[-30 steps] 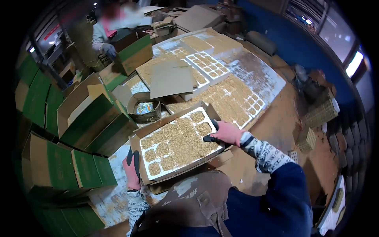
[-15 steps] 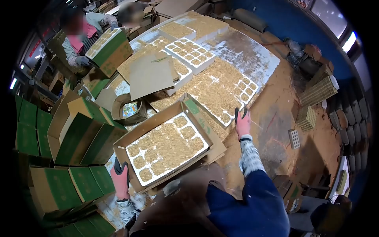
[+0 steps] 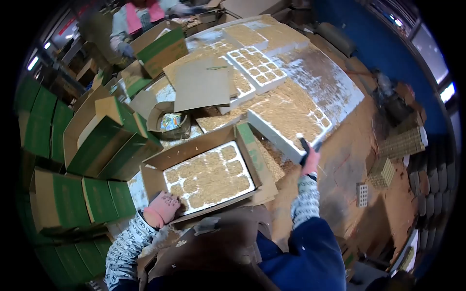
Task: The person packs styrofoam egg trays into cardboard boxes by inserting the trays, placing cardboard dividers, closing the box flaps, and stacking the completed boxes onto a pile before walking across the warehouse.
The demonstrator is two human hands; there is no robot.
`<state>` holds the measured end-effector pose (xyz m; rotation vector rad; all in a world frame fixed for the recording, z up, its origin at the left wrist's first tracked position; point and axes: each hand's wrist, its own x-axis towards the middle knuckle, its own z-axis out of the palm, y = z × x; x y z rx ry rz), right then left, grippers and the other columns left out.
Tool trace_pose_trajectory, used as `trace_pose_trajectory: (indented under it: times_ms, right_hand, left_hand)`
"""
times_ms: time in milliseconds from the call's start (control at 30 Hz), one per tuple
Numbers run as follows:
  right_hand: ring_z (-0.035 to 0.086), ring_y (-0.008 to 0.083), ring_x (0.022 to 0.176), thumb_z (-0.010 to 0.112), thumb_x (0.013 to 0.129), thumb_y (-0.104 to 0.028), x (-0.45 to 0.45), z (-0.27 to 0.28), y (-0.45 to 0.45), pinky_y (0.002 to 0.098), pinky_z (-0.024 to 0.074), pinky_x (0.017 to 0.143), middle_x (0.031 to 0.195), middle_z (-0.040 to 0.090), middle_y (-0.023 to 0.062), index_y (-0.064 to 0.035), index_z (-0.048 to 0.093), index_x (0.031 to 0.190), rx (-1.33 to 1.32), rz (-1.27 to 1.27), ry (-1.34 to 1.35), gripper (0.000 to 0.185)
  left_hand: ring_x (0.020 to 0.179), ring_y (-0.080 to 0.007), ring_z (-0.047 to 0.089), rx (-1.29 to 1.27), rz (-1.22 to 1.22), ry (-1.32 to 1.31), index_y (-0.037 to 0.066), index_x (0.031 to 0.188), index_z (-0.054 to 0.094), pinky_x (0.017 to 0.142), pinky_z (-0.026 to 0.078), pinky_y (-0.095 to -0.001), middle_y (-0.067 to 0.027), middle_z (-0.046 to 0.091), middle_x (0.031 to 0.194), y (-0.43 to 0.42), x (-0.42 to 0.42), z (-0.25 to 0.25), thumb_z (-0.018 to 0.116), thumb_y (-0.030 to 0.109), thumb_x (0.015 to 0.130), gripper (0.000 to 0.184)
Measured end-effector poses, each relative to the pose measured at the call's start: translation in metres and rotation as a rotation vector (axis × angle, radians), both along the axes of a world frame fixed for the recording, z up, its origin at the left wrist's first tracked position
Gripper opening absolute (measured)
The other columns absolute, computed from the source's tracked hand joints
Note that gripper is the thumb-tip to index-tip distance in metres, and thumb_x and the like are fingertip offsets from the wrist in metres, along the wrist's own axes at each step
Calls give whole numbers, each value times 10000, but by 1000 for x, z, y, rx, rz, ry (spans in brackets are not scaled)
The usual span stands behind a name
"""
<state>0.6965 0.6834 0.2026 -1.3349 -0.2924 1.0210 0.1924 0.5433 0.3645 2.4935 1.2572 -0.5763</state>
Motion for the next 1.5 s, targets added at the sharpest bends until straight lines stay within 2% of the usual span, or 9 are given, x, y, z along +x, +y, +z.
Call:
trace_pose_trajectory:
  times_ms: [200, 433, 633, 733, 800, 1000, 1133, 1233, 1500]
  right_hand:
    - [561, 177, 1023, 521, 873, -172, -11, 167, -61, 324, 452, 864, 1127, 590, 93, -5, 602, 1124, 219, 226, -309, 312]
    - [571, 200, 995, 527, 789, 43, -90, 252, -90, 295, 445, 874, 1063, 611, 121, 10, 601, 1104, 391, 677, -1329, 325]
    - [607, 286, 973, 675, 709, 19, -167, 233, -61, 340, 471, 841, 1061, 616, 170, -31, 600, 1080, 748, 1156, -1120, 382]
    - [593, 236, 983, 649, 743, -32, -184, 235, -49, 306, 448, 860, 1068, 621, 133, -17, 587, 1097, 569, 1252, -1075, 360]
    - [569, 159, 981, 583, 827, -88, -198, 245, -56, 264, 419, 882, 1109, 612, 104, 17, 547, 1176, 186, 1227, -839, 366]
    - [533, 75, 765, 637, 816, -171, -192, 221, -47, 233, 445, 697, 864, 622, 39, -17, 470, 1261, -207, 1346, -832, 500]
    - [616, 342, 826, 656, 783, -317, -199, 185, -54, 392, 481, 711, 927, 619, 209, 58, 217, 1366, -153, 1290, -1790, 821]
    - [625, 285, 774, 669, 755, -377, -211, 172, -48, 375, 481, 680, 847, 610, 154, 136, 217, 1333, -162, 1407, -2114, 895]
    - [638, 199, 712, 514, 820, -177, -238, 154, -17, 312, 495, 556, 727, 638, 86, 114, 545, 1019, -97, 1665, -2189, 354]
  left_hand:
    - [1212, -333, 380, 673, 672, -420, 47, 1251, 451, 1028, 282, -442, -189, 411, 1294, -5, -2, 59, 713, 245, 666, 671]
    - [1316, -279, 290, 291, 1000, -1550, -7, 1354, 332, 1077, 227, -335, -159, 306, 1429, 4, -16, -5, 474, 160, 876, 526]
    - [1137, -239, 454, 133, 802, -1946, -35, 1205, 466, 990, 356, -354, -130, 498, 1228, -17, -46, -67, 412, 179, 919, 361]
    - [1161, -248, 447, 742, 783, -986, -34, 1173, 522, 1007, 328, -342, -138, 489, 1273, -27, -42, -32, 459, 160, 887, 351]
    - [1238, -300, 397, 371, 1016, -1774, -17, 1231, 470, 1027, 303, -346, -168, 383, 1382, -10, -27, -12, 434, 162, 901, 377]
    - [1159, -184, 464, 297, 1000, -2112, -7, 1292, 427, 1001, 341, -315, -95, 487, 1268, 16, -55, -67, 444, 220, 941, 419]
    - [998, -128, 538, 316, 875, -1873, -18, 1138, 548, 890, 416, -255, -69, 594, 1084, 124, -81, -64, 462, 93, 915, 263]
    - [1069, -364, 525, 404, 859, -1004, 13, 1134, 543, 915, 413, -392, -219, 571, 1102, 224, -89, -102, 578, 297, 821, 423]
    - [1235, -283, 413, 34, 1029, -235, 26, 1317, 347, 1013, 349, -374, -166, 446, 1316, 367, -93, -218, 631, 432, 767, 741]
